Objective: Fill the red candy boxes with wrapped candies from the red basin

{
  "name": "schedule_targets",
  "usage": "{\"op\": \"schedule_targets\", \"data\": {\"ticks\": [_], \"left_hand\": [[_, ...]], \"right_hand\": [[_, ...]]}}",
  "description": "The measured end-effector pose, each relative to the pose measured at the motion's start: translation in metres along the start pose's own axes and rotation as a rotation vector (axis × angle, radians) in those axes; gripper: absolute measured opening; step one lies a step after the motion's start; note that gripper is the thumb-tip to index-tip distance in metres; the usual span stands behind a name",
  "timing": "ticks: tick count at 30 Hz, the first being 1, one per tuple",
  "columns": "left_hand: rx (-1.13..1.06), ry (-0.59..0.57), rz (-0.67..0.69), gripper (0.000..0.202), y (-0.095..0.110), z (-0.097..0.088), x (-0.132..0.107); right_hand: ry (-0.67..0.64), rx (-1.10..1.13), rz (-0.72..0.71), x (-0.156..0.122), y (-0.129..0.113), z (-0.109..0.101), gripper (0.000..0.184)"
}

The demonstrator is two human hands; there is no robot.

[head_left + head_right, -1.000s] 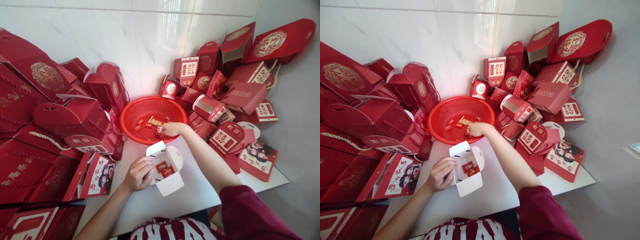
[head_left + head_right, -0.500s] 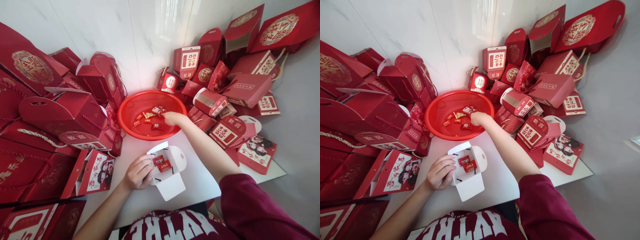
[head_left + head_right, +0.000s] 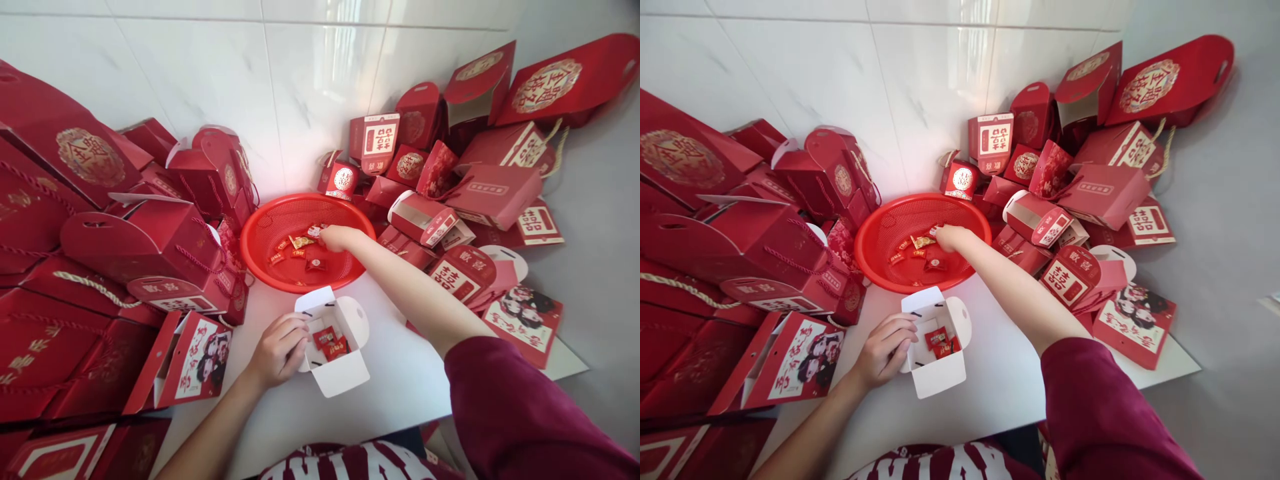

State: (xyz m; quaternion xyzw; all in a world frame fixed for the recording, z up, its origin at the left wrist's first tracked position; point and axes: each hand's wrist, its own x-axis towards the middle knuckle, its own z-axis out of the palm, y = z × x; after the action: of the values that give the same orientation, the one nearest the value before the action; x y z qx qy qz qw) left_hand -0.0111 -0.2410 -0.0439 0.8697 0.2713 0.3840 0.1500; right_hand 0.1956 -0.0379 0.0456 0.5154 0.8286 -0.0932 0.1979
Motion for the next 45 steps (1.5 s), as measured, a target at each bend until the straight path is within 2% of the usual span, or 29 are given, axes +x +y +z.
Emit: {"op": "schedule_targets", "data": {"ticks": [6,10,14,18,22,25,30,34,38,41,45], "left_hand": [[0.003,-0.017,-0.012,0.016,0.002,-0.002,0.000],[0.016,-0.013,-0.002,0.016,0.005,-0.005,0.003],[0.032,-0.018,-0.004,0.016,0.008,-0.008,0.006],[0.034,-0.027,-0.016,0.016,0.009,-0.007,0.006],[0.031,-0.042,-0.017,0.016,0.009,-0.007,0.005],[0.026,-0.048,-0.021,0.016,0.010,-0.008,0.005],[0.014,-0.042,-0.021,0.016,0.011,-0.007,0.004],[0.005,-0.031,-0.024,0.017,0.010,-0.004,0.004],[0.017,-0.007,-0.028,0.018,0.012,-0.004,0.006],[0.028,0.010,-0.020,0.019,0.012,-0.003,0.007],[0.094,0.017,-0.004,0.020,0.008,0.003,0.007]], "right_hand": [[0.050,-0.046,-0.121,0.019,-0.013,-0.019,0.026],[0.045,-0.091,-0.188,0.037,-0.017,-0.024,0.029],[0.075,-0.127,-0.242,0.059,-0.016,-0.018,0.029],[0.105,-0.162,-0.246,0.076,-0.024,-0.003,0.038],[0.137,-0.193,-0.237,0.078,-0.038,0.010,0.036],[0.174,-0.167,-0.245,0.072,-0.041,0.007,0.029],[0.359,-0.019,-0.196,0.049,-0.032,-0.017,0.028],[0.562,0.132,-0.163,0.005,-0.027,-0.028,0.032],[0.724,0.298,-0.153,-0.053,-0.032,-0.015,0.037],[0.870,0.605,-0.185,-0.091,-0.038,0.006,0.031],[0.986,0.965,-0.264,-0.124,-0.045,0.027,0.029]]}}
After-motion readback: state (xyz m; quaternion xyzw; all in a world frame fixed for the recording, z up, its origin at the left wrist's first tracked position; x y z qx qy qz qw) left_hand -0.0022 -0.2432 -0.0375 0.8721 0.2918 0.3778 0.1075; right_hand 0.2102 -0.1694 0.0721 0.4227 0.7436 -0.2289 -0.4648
